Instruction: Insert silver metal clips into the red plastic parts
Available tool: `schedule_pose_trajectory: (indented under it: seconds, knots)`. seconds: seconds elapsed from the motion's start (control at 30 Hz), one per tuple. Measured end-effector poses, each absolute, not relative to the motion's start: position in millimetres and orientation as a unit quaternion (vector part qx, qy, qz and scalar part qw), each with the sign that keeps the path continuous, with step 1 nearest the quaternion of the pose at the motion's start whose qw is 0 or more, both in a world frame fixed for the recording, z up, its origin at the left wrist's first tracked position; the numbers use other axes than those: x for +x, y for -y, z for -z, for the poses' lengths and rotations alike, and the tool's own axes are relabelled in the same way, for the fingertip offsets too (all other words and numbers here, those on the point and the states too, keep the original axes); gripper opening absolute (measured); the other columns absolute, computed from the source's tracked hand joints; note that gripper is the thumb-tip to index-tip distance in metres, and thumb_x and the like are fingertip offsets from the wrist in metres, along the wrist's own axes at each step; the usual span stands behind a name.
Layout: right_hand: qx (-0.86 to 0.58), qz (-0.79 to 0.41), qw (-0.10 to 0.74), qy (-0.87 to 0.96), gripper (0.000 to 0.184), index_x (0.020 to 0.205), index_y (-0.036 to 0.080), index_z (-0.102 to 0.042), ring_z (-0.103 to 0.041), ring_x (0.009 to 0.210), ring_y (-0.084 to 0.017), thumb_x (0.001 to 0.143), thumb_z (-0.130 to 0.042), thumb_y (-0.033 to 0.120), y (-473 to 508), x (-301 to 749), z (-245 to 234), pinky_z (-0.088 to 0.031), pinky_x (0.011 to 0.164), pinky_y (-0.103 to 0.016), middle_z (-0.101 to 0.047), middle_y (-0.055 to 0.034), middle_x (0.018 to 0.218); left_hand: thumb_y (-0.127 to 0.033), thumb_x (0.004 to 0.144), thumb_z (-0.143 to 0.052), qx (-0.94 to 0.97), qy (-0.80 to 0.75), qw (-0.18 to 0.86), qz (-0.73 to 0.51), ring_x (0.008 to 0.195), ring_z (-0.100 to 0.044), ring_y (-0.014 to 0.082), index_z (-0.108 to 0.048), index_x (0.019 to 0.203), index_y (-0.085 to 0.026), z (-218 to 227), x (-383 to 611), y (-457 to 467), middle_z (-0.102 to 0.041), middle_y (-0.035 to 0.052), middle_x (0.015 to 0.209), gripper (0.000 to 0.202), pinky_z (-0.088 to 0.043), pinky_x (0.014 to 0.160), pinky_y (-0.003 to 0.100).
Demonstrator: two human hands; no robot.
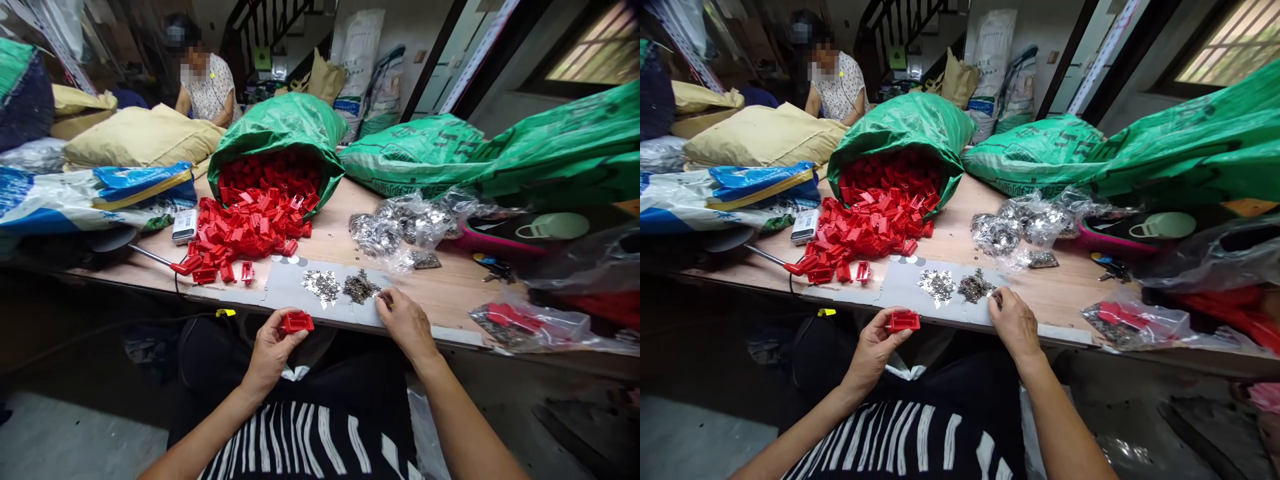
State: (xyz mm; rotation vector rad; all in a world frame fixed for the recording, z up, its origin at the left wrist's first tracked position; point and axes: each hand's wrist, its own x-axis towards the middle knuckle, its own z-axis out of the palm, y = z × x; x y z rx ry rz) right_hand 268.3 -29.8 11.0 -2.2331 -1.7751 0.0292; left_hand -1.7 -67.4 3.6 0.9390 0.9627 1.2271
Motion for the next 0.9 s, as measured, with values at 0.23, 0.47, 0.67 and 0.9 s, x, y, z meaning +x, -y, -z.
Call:
schedule_pose_trajectory:
  seconds: [0.23, 0.47, 0.67, 0.9]
  knots:
    - [-0.789, -0.074, 0.179, 0.583, 0.02, 0.086, 0.022, -0.063, -0.066, 0.075, -0.022, 0.084, -0.047, 0.033, 38, 279, -16, -0.04, 0.064, -0.027, -0.072, -0.0051, 0.083, -0.025, 0.069, -0.077, 0.412, -0.432, 0.6, -0.532, 0.087, -0.067, 0.0135, -0.065, 0.101, -0.02, -2, -2, 68, -0.072, 0.0016, 0.094, 0.034, -0.051, 0.084, 0.023]
    - [-0.788, -0.127, 0.234, 0.556, 0.025, 0.088, 0.023, -0.064, -0.067, 0.07, -0.021, 0.081, -0.049, 0.043, 41, 299, -12, -0.043, 0.061, -0.027, -0.072, -0.0023, 0.069, -0.025, 0.071, -0.076, 0.413, -0.433, 0.604, -0.527, 0.088, -0.066, 0.0132, -0.065, 0.101, -0.02, 0, -3, 68, -0.072, 0.0014, 0.096, 0.032, -0.051, 0.084, 0.022]
    - [-0.767, -0.121, 0.228, 0.587, 0.024, 0.085, 0.023, -0.065, -0.066, 0.079, -0.023, 0.078, -0.053, 0.043, 46, 303, -8, -0.044, 0.067, -0.03, -0.073, -0.0042, 0.086, -0.026, 0.073, -0.075, 0.416, -0.435, 0.606, -0.52, 0.088, -0.068, 0.0136, -0.063, 0.105, -0.02, 1, -3, 69, -0.072, 0.0016, 0.095, 0.034, -0.052, 0.085, 0.024]
    - [-0.735, -0.111, 0.279, 0.607, 0.023, 0.083, 0.022, -0.064, -0.064, 0.078, -0.022, 0.08, -0.052, 0.041, 48, 293, -9, -0.045, 0.07, -0.031, -0.071, -0.0052, 0.086, -0.026, 0.07, -0.076, 0.455, -0.445, 0.559, -0.531, 0.086, -0.069, 0.0157, -0.064, 0.101, -0.02, -5, 1, 69, -0.073, 0.0024, 0.094, 0.033, -0.054, 0.082, 0.025]
